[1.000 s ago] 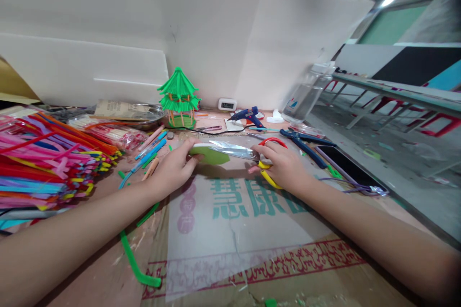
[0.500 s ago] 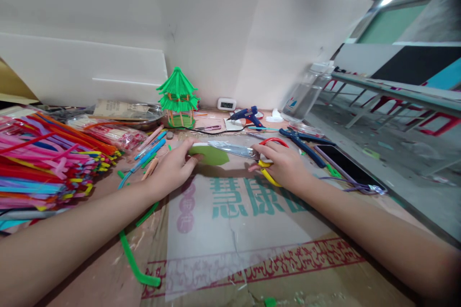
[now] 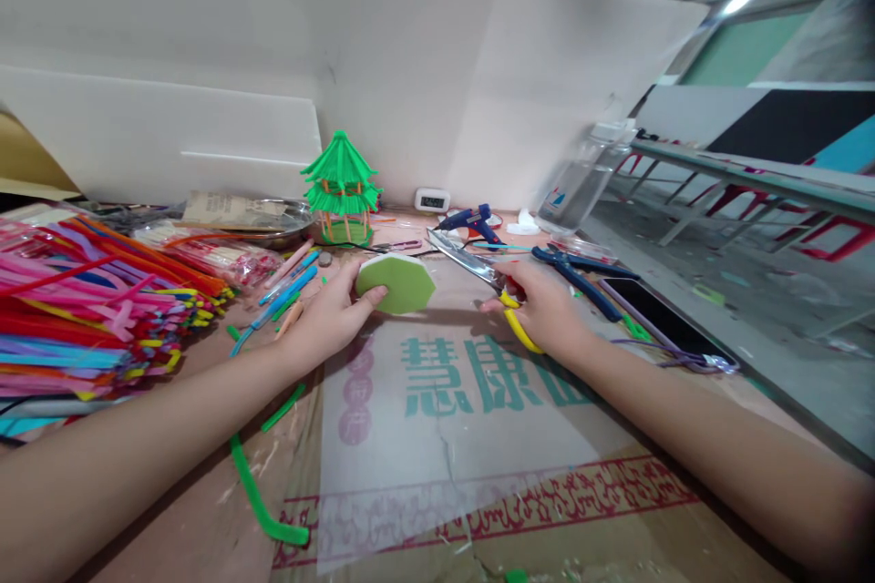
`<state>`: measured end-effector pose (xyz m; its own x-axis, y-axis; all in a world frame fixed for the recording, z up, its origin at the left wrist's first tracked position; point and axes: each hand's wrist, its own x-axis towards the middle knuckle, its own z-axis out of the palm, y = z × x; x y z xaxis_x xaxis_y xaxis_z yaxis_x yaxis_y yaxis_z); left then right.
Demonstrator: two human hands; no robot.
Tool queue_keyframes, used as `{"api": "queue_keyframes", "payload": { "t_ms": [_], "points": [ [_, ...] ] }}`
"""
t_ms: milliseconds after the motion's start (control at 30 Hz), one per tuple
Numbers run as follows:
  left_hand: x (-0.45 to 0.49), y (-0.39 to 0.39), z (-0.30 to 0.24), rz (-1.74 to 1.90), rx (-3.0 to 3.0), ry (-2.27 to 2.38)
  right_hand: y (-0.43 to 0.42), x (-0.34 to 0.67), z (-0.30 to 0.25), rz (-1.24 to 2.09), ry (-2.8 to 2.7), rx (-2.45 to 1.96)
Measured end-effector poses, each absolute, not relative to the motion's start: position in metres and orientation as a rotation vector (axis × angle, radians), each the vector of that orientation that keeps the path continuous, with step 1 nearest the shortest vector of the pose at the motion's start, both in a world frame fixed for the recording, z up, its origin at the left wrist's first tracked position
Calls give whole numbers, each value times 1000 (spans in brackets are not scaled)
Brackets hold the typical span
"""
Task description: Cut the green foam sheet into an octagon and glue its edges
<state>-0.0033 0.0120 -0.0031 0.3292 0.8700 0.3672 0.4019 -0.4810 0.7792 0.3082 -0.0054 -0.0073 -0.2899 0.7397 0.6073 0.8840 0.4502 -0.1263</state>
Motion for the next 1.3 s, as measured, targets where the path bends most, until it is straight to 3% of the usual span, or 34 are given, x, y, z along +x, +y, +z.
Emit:
{"api": "queue_keyframes", "payload": {
  "t_ms": [1300],
  "points": [
    [-4, 8, -4, 1074, 2073, 1155, -20, 297, 1, -416, -2282, -1183]
  ]
}}
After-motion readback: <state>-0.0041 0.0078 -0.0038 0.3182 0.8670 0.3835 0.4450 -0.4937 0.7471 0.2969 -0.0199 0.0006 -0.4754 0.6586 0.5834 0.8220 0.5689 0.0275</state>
